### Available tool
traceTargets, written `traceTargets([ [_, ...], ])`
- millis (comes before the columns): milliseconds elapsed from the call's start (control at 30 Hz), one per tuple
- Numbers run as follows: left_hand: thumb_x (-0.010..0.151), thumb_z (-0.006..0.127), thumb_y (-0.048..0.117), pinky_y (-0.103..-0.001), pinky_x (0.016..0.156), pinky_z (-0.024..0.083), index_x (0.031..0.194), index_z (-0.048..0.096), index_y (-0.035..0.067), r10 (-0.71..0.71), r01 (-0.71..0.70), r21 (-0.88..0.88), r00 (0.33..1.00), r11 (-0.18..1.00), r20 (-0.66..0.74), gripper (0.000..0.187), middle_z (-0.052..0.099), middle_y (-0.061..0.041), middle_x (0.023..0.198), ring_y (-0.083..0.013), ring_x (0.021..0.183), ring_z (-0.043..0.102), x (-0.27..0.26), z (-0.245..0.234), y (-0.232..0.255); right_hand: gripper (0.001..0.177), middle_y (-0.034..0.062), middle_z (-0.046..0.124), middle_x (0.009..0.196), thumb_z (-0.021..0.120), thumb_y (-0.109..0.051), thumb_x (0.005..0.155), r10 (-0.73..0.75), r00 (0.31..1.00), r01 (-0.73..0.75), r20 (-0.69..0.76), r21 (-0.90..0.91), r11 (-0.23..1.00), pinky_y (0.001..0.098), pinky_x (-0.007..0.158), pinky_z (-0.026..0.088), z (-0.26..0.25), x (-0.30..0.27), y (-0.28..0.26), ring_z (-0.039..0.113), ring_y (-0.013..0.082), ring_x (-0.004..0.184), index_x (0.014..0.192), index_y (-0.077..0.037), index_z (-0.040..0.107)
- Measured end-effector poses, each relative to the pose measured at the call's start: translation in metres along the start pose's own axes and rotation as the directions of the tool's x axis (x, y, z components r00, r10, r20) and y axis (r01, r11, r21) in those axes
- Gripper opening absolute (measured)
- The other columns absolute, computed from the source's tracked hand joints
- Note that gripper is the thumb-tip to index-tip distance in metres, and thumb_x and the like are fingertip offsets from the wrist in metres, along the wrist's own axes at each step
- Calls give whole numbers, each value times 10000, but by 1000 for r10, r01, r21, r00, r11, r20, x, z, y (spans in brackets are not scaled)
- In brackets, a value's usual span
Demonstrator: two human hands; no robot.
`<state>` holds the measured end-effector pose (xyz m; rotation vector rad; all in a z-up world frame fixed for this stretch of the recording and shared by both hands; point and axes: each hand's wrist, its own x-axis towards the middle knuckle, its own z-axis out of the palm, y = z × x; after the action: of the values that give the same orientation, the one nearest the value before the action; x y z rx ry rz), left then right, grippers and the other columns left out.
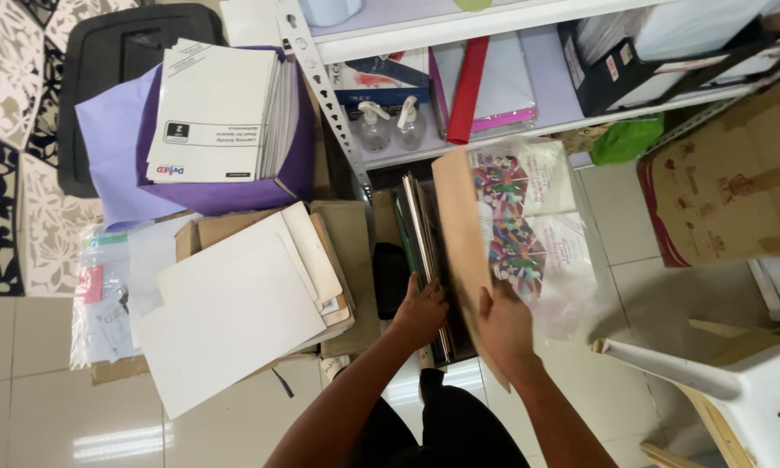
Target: The person wipes the covers of various folders and papers with a cloth. They pick up each item from a pile on the floor, wipe both sides, and place it into a green file organizer on a shelf.
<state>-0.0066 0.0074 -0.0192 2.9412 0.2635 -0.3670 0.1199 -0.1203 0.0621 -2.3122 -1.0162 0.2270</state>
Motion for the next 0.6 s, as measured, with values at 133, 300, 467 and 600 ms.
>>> traceTargets([
  [133,886,701,258,-720,1176,182,1254,692,84,-40,40,45,999,998,-13,407,601,-131,1365,-337,1463,377,8,8,4,263,277,714,950,570,-178,982,18,988,4,156,-137,991,532,764,563,66,34,20,699,465,850,1164,5,624],
  [300,830,726,244,-709,1160,194,1283,680,90,-83,74,-84,990,994,-114,481,606,-91,1365,-313,1432,390,14,36,0,349,285,731,965,532,-186,975,132,901,-20,413,-264,964,560,817,561,126,69,43,703,471,911,1278,-21,587],
  [467,858,725,273,-702,1179,195,1218,722,124,-84,77,-74,992,994,-94,391,596,-66,1411,-300,1451,376,11,24,-1,464,298,703,987,626,-200,895,140,836,-4,531,-249,968,560,848,553,183,89,112,682,491,949,1319,-44,520],
  [600,753,793,318,-690,1179,180,1201,726,111,-84,80,-185,996,980,-15,498,594,-42,1382,-278,1431,364,-2,-15,-3,555,266,736,1006,640,-182,889,97,827,45,554,-237,971,568,842,545,166,69,93,692,476,968,1405,-111,447],
])
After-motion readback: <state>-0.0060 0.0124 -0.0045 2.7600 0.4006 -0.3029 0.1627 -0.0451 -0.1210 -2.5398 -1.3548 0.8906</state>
